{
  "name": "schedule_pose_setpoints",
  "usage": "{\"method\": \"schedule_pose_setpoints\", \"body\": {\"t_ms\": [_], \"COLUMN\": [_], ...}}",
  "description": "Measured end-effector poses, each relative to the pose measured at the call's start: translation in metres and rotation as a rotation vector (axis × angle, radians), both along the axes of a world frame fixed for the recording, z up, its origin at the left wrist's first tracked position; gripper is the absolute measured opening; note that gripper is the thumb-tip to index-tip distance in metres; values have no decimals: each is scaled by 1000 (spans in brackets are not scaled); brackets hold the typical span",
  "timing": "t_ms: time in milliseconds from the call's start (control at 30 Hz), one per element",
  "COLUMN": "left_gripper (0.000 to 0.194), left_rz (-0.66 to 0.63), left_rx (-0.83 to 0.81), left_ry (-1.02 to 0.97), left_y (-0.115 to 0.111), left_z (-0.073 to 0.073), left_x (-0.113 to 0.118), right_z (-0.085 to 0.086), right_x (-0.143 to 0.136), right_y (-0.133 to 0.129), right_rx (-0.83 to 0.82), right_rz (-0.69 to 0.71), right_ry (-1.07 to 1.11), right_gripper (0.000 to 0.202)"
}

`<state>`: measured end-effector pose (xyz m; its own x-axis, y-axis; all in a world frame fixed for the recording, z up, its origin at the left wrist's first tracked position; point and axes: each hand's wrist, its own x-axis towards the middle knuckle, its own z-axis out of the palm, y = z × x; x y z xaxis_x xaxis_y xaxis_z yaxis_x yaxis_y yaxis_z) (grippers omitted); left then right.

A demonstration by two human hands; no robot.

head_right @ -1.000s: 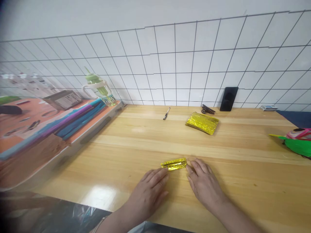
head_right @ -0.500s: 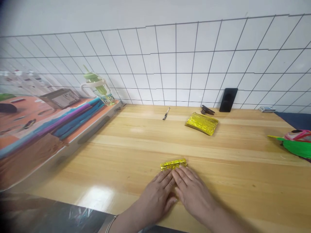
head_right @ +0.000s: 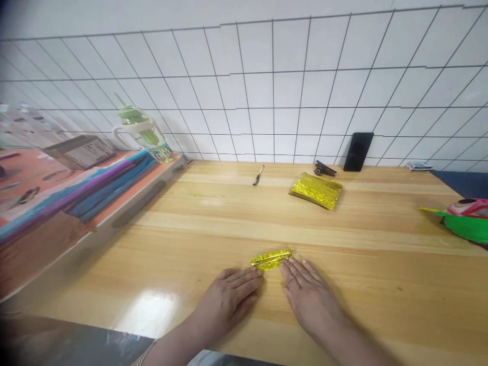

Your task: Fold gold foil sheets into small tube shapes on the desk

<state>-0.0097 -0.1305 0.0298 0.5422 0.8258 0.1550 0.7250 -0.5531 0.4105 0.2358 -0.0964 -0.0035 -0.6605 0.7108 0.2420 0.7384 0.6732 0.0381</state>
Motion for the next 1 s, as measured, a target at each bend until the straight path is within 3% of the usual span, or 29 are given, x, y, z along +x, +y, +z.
{"method": "schedule_pose_setpoints", "body": {"t_ms": [300,533,667,767,1000], "left_gripper": [25,24,10,9,10], "left_rz": [55,38,201,357,264], "left_rx": [-54,-56,-19,-10,-21], "left_ry": [-89,-293,-429,-376,-223], "left_y": [3,5,18,38,67], "left_z": [3,-2,-5,-5,-10], "left_x": [-5,-12,-16,-14,0], "right_z": [8,18,28,35,28], "right_x": [8,9,10,5,-5], "right_y": [9,21,40,57,79], "right_rx": [-28,-18,-30,-103,-274], "right_rz": [82,91,48,37,76], "right_ry": [-1,242,376,358,270], "right_gripper": [49,23,19,17,18]}}
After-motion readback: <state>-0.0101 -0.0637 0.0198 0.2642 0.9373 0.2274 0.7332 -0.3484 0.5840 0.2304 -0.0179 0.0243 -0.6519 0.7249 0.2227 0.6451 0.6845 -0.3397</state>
